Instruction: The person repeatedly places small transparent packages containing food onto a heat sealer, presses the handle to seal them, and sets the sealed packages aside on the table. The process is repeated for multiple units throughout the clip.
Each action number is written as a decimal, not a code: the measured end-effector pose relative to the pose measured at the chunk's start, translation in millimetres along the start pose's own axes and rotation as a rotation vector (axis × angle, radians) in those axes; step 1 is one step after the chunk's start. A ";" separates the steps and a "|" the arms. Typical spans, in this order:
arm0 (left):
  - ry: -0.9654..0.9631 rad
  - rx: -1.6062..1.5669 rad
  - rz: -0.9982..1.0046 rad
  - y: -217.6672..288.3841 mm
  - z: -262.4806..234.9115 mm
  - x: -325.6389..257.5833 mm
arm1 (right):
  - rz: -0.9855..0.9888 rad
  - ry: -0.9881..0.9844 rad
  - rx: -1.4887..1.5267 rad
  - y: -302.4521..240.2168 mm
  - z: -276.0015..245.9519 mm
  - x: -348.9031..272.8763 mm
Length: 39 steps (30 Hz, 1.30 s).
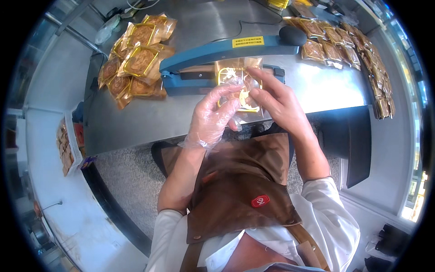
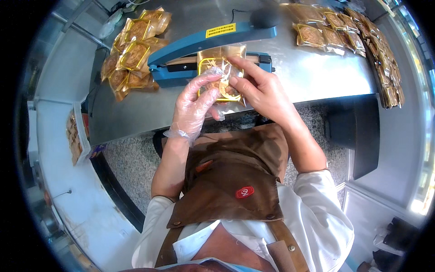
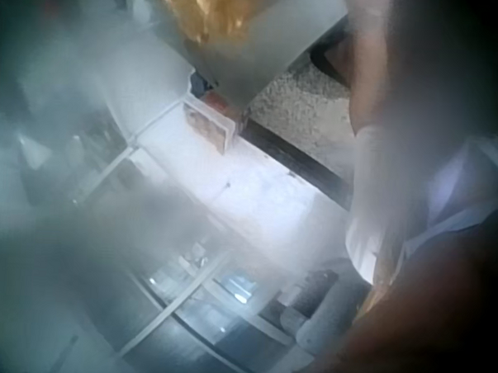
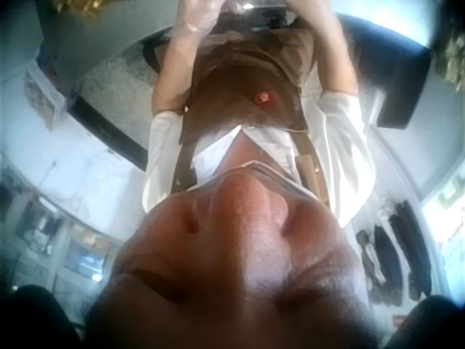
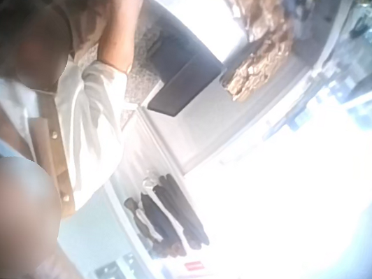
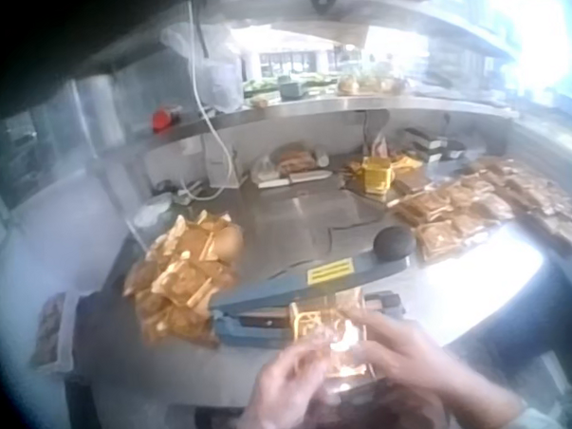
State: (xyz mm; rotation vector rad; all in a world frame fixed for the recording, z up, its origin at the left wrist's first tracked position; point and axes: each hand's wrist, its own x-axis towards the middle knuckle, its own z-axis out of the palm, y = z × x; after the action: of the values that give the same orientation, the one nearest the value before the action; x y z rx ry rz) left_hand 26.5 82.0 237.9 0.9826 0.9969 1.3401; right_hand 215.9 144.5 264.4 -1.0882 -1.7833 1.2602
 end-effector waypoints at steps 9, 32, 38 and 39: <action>0.009 -0.047 -0.041 -0.2 -1.2 0.3 | -0.429 0.389 -0.178 -38.2 -69.4 -4.5; 0.021 -0.080 -0.054 -3.0 -2.1 1.4 | -0.528 0.200 -0.612 -22.3 -70.9 33.7; 0.041 -0.048 -0.073 1.2 -0.9 1.2 | -0.548 0.184 -0.629 -15.4 -73.1 35.9; 0.038 -0.047 -0.078 1.1 -1.7 1.0 | -0.567 0.175 -0.637 -12.6 -74.4 36.9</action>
State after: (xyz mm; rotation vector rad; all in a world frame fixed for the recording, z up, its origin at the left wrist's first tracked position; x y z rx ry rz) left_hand 24.4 83.0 238.5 0.8775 1.0178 1.3162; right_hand 263.0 203.9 300.7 -0.8666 -2.1974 0.2509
